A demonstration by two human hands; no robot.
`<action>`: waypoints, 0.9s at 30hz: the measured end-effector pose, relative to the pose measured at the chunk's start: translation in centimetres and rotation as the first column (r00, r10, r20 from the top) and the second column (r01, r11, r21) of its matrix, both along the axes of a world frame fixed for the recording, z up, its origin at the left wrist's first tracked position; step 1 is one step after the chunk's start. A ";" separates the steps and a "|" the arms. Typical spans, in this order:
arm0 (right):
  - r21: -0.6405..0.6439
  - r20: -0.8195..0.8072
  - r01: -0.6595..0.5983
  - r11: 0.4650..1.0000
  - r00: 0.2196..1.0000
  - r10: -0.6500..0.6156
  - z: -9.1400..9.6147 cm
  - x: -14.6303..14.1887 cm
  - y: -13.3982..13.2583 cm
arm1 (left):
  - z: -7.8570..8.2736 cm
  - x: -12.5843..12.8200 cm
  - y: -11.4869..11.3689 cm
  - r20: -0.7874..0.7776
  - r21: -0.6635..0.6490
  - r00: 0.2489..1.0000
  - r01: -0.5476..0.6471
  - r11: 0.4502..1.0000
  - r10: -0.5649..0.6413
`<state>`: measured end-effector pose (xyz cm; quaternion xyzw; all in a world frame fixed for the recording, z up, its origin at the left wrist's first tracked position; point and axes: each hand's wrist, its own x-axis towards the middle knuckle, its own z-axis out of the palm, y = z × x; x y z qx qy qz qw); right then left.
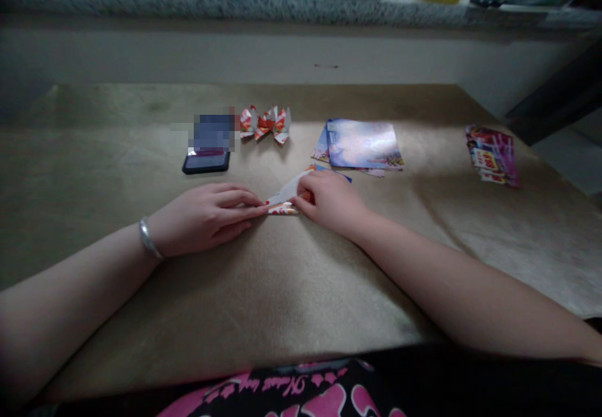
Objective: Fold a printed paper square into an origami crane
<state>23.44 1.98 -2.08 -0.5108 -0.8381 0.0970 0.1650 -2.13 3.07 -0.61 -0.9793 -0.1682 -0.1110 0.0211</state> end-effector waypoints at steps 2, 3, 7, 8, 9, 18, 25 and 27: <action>-0.008 0.003 -0.002 1.000 1.000 0.002 0.0 0.0 0.0 | 0.0 -0.1 0.1 0.014 0.010 1.000 0.021 1.000 -0.022; -0.011 0.006 -0.003 1.000 1.000 0.003 0.1 0.0 0.0 | 0.0 -0.1 0.1 0.015 0.016 0.999 0.031 0.999 -0.031; 0.034 0.055 -0.021 0.999 0.998 0.019 0.3 0.0 -0.3 | 0.1 -0.1 0.2 0.015 0.020 0.999 0.048 0.999 -0.049; 0.063 0.084 -0.032 0.998 0.996 0.026 0.3 0.0 -0.4 | 0.2 -0.1 0.2 0.017 0.015 0.999 0.051 0.999 -0.051; 0.095 0.120 -0.046 0.994 0.992 0.034 0.4 0.1 -0.5 | 0.2 -0.1 0.2 0.018 0.013 0.998 0.055 0.998 -0.056; 0.182 0.429 -0.168 0.969 0.900 0.075 2.2 0.1 -0.8 | 0.6 0.6 -0.2 0.019 0.028 0.998 0.056 0.998 -0.056; 0.098 0.442 -0.183 0.978 0.888 0.122 3.1 -2.3 -1.2 | 0.7 0.6 -0.2 0.020 -0.008 0.999 0.032 0.999 -0.031; 0.096 0.396 -0.161 0.982 0.911 0.111 2.6 -2.6 -1.1 | 0.8 0.5 -0.2 0.039 -0.010 0.999 0.037 0.999 -0.036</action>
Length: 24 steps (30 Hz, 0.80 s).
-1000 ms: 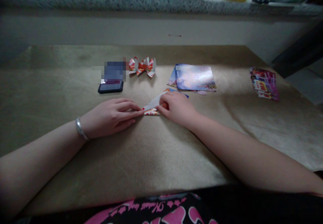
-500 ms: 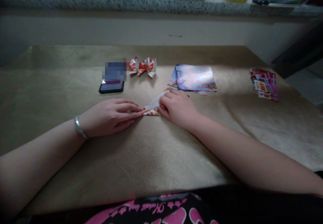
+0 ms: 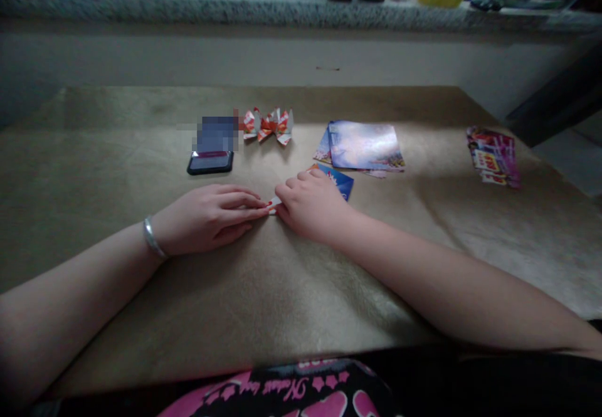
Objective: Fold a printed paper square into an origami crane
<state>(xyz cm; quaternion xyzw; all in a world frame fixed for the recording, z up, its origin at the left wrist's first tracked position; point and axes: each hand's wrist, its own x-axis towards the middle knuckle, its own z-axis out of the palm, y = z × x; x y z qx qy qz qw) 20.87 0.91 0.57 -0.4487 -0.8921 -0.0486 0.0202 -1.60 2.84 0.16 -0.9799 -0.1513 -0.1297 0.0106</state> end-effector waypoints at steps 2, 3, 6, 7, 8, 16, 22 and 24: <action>-0.038 -0.070 0.003 0.999 0.998 -0.005 -0.6 0.1 0.3 | 0.1 -0.1 0.0 0.024 -0.004 1.000 0.014 1.000 -0.014; -0.073 -0.110 -0.003 0.997 0.994 -0.005 -0.9 0.2 0.6 | 0.1 -0.1 0.1 0.031 -0.007 0.999 0.022 1.000 -0.022; -0.155 -0.225 -0.005 0.988 0.974 -0.031 -1.6 0.5 1.2 | 0.1 -0.3 0.2 0.037 0.000 0.999 0.031 1.000 -0.031; -0.164 -0.245 -0.006 0.986 0.969 -0.035 -1.7 0.6 1.4 | 0.0 -0.3 0.2 0.036 0.005 0.999 0.029 1.000 -0.029; -0.169 -0.260 -0.006 0.986 0.965 -0.039 -1.8 0.6 1.5 | -0.1 -0.4 0.2 0.032 0.009 0.999 0.028 1.000 -0.029; -0.171 -0.266 -0.002 0.985 0.963 -0.045 -1.9 0.3 1.4 | -0.5 -0.7 0.4 -0.005 -0.012 1.000 0.019 1.000 -0.019; -0.167 -0.264 0.001 0.986 0.963 -0.046 -1.9 0.2 1.5 | -0.6 -0.5 0.3 -0.008 -0.001 1.000 0.006 1.000 -0.006; -0.169 -0.264 0.002 0.986 0.963 -0.047 -1.8 0.2 1.5 | -0.6 -0.4 0.3 -0.012 -0.006 1.000 0.001 1.000 -0.001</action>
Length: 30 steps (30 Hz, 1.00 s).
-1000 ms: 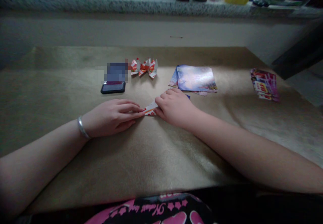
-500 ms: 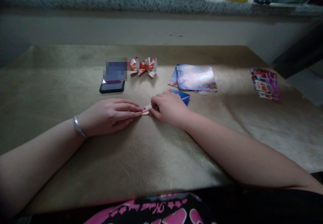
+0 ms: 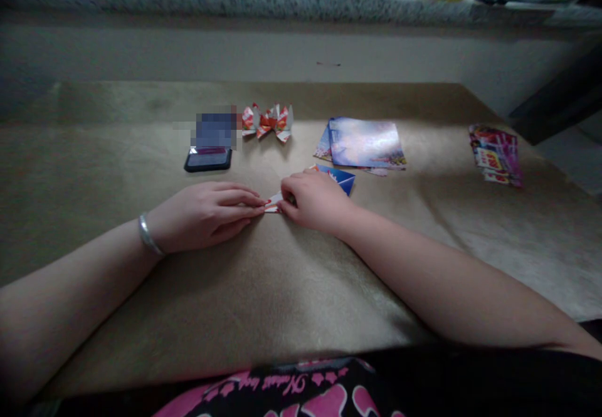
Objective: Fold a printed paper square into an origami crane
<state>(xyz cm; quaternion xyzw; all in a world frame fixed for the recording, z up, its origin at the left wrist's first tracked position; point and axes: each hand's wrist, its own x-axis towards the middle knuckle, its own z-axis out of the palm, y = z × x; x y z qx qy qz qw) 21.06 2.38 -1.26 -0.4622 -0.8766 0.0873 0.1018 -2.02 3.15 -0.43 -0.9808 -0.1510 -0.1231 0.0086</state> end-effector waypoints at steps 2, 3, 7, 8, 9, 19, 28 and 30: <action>-0.004 0.000 0.004 1.000 1.000 -0.004 0.0 0.0 0.0 | 0.0 0.1 0.0 0.001 0.001 1.000 -0.003 1.000 0.003; -0.005 0.000 0.005 1.000 1.000 -0.005 0.0 0.0 0.0 | 0.1 0.1 0.0 0.001 0.004 1.000 -0.003 1.000 0.003; -0.002 -0.009 0.005 1.000 1.000 -0.005 -0.1 0.0 0.1 | 0.2 0.3 -0.2 -0.005 0.021 1.000 -0.017 1.000 0.017; -0.002 -0.010 0.005 1.000 1.000 -0.005 -0.1 0.1 0.1 | 0.2 0.4 -0.2 -0.011 0.028 1.000 -0.027 0.999 0.027; -0.002 -0.010 0.003 1.000 1.000 -0.003 -0.1 0.1 0.2 | 0.2 0.4 -0.3 -0.020 0.033 0.999 -0.039 0.999 0.040; 0.003 -0.029 0.000 1.000 1.000 0.000 -0.3 0.1 0.2 | 1.0 -0.1 -0.3 -0.102 -0.025 0.992 -0.073 0.997 0.070; -0.013 -0.029 0.007 1.000 1.000 -0.007 -0.5 0.4 0.1 | 1.4 -0.5 -0.1 -0.116 -0.117 0.990 -0.100 0.988 0.086; -0.009 -0.027 0.009 1.000 1.000 -0.009 -0.4 0.4 0.0 | 1.3 -0.6 0.0 -0.103 -0.144 0.991 -0.097 0.985 0.083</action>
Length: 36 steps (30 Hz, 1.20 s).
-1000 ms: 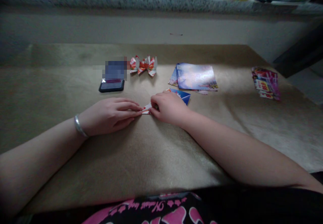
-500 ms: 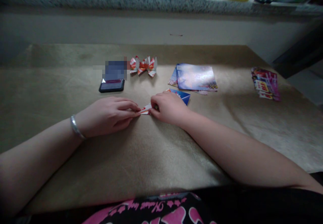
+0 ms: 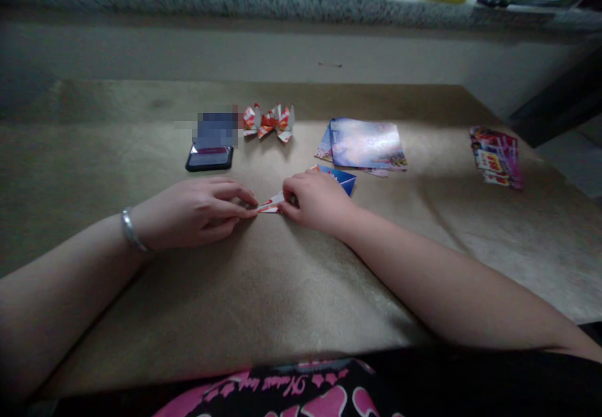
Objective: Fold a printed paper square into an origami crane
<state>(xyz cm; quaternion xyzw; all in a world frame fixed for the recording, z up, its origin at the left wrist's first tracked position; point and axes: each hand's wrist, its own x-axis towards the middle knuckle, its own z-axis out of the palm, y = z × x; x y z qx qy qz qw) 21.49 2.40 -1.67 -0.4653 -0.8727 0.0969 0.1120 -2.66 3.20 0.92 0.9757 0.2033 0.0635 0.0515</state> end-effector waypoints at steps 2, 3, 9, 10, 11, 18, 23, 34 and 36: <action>0.001 0.000 -0.002 1.000 1.000 0.002 0.1 0.0 -0.1 | -0.1 -0.2 0.2 0.032 -0.043 0.999 0.005 0.999 -0.003; -0.001 0.000 -0.004 1.000 1.000 0.004 0.1 0.0 -0.1 | -0.2 -0.4 0.4 0.050 -0.070 0.999 0.008 0.998 -0.004; -0.004 -0.009 0.001 1.000 1.000 -0.001 0.1 0.2 0.0 | -1.0 -0.8 1.0 0.165 -0.166 0.986 0.044 0.985 -0.016; -0.006 -0.012 0.001 1.000 1.000 -0.001 0.1 0.2 0.0 | -1.0 -0.8 1.0 0.180 -0.161 0.984 0.037 0.986 -0.007; -0.010 -0.017 0.000 1.000 1.000 0.000 0.1 0.2 0.0 | -1.1 -0.6 0.9 0.191 -0.154 0.982 0.026 0.988 0.003; -0.042 -0.112 0.040 0.998 0.993 -0.045 0.1 -0.9 0.0 | -1.4 -0.1 0.6 0.163 -0.029 0.986 0.028 0.999 -0.023; 0.031 -0.214 0.005 1.000 0.977 0.001 -0.2 -0.6 0.0 | -1.2 0.1 0.3 0.083 0.079 0.996 0.019 0.997 -0.026; 0.313 -0.088 -0.339 0.887 0.920 0.383 -0.1 0.6 -0.3 | -0.7 0.8 -0.3 0.006 0.192 1.000 0.022 0.981 -0.024; 0.333 -0.051 -0.356 0.873 0.918 0.394 0.0 0.5 -0.3 | -0.7 0.7 -0.2 0.019 0.193 0.999 0.031 0.981 -0.036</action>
